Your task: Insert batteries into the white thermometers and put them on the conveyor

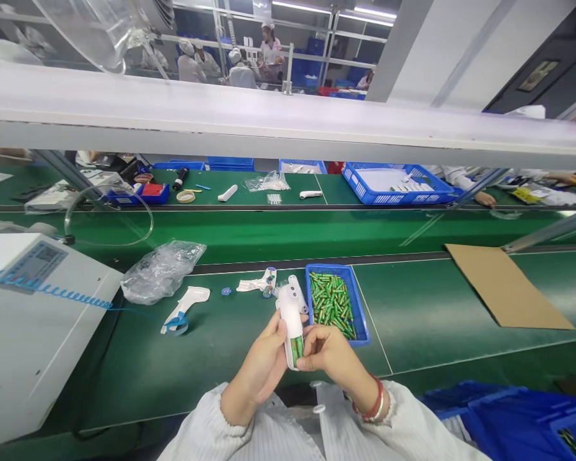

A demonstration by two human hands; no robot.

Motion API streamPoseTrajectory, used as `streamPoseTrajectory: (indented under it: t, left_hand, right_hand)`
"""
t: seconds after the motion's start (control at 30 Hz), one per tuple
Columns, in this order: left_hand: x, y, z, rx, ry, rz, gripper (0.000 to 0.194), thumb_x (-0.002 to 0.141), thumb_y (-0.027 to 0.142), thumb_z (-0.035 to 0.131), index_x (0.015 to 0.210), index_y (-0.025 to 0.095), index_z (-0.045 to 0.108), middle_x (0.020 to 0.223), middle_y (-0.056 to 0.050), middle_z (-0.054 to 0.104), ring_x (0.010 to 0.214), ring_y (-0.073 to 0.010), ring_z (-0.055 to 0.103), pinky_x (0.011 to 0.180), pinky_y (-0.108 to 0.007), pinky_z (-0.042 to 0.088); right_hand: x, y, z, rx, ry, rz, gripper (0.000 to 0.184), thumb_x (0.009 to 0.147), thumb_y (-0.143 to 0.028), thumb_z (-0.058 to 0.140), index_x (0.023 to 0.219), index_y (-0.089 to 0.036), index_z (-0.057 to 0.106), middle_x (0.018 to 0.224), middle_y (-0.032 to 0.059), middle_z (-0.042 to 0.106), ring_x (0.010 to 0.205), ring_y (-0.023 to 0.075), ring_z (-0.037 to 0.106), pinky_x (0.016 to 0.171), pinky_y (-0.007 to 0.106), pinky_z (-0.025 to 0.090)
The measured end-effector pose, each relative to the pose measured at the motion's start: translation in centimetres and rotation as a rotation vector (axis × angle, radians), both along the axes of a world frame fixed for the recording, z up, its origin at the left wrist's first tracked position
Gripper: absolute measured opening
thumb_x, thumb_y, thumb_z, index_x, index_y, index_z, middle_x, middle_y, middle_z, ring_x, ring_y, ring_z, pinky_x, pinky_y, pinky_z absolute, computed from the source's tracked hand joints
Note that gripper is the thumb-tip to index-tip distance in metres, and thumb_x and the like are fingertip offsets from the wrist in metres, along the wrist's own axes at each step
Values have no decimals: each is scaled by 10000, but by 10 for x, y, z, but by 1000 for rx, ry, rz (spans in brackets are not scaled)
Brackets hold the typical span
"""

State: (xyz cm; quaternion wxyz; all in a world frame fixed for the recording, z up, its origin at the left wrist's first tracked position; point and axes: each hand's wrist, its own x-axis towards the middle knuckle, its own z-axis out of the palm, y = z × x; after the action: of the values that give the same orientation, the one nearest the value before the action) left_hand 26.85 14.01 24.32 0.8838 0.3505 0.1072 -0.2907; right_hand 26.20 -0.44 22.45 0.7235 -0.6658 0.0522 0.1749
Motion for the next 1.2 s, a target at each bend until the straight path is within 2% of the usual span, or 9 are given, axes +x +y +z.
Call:
streamPoseTrajectory:
  t: [0.13, 0.3, 0.47, 0.67, 0.93, 1.03, 1.13, 1.17, 1.2]
  left_hand:
    - [8, -3, -8, -3, 51, -14, 313, 872, 349, 495, 1139, 186, 513, 1122, -90, 573, 984, -200, 565, 846, -342, 470]
    - [24, -8, -19, -24, 97, 8, 391, 870, 340, 505, 1226, 195, 437, 1200, -109, 555, 1054, -221, 556, 905, -372, 454]
    - [47, -17, -39, -18, 201, 19, 405, 884, 274, 478, 1265, 172, 386, 1221, -133, 549, 1076, -231, 558, 929, -390, 447]
    - [82, -27, -58, -46, 257, -37, 358, 855, 265, 516, 1186, 147, 447, 1168, -144, 574, 1030, -273, 581, 860, -441, 481]
    - [124, -25, -71, -55, 284, -49, 386, 840, 311, 540, 1190, 173, 454, 1236, -126, 532, 1059, -272, 567, 836, -420, 496]
    - [153, -22, -78, 141, 145, -102, 463, 748, 276, 662, 1155, 176, 465, 1218, -127, 534, 931, -226, 613, 753, -361, 517]
    - [204, -25, -94, 646, -111, -135, 597, 683, 129, 691, 1195, 185, 389, 1148, -128, 562, 741, -152, 616, 675, -319, 510]
    - [225, -28, -100, 850, -174, -134, 597, 692, 112, 668, 1203, 170, 366, 1105, -129, 577, 715, -144, 609, 670, -316, 505]
    - [246, -31, -107, 972, -200, -132, 570, 703, 104, 644, 1197, 146, 364, 1073, -136, 581, 733, -156, 608, 683, -323, 498]
  right_hand:
    - [3, 1, -6, 110, 81, -56, 335, 381, -232, 853, 483, -148, 545, 586, -49, 553, 512, 73, 496, 502, 215, 392]
    - [15, 0, -18, 164, 90, -102, 355, 411, -260, 851, 524, -143, 535, 607, -46, 559, 520, 69, 500, 509, 211, 389]
    - [33, -6, -42, 74, 94, -132, 410, 516, -408, 804, 570, -161, 481, 529, -64, 507, 462, 52, 420, 464, 201, 309]
    - [53, -19, -52, -23, 116, -172, 465, 675, -621, 605, 642, -175, 477, 551, -54, 494, 491, 79, 454, 514, 232, 370]
    - [79, -28, -59, -49, 122, -184, 379, 740, -553, 582, 733, -179, 520, 630, -34, 545, 581, 100, 519, 595, 249, 422]
    - [85, -37, -71, -128, 169, -196, 320, 731, -489, 604, 713, -180, 523, 614, -38, 543, 566, 101, 511, 574, 246, 406]
    - [84, -50, -88, -197, 208, -235, 269, 716, -429, 608, 673, -180, 514, 592, -41, 530, 549, 103, 496, 557, 246, 389]
    - [82, -54, -94, -207, 215, -248, 258, 716, -415, 602, 664, -180, 510, 593, -39, 532, 547, 103, 495, 557, 247, 387]
    - [80, -57, -99, -213, 220, -258, 247, 718, -404, 593, 659, -181, 506, 597, -36, 536, 546, 104, 495, 556, 247, 385]
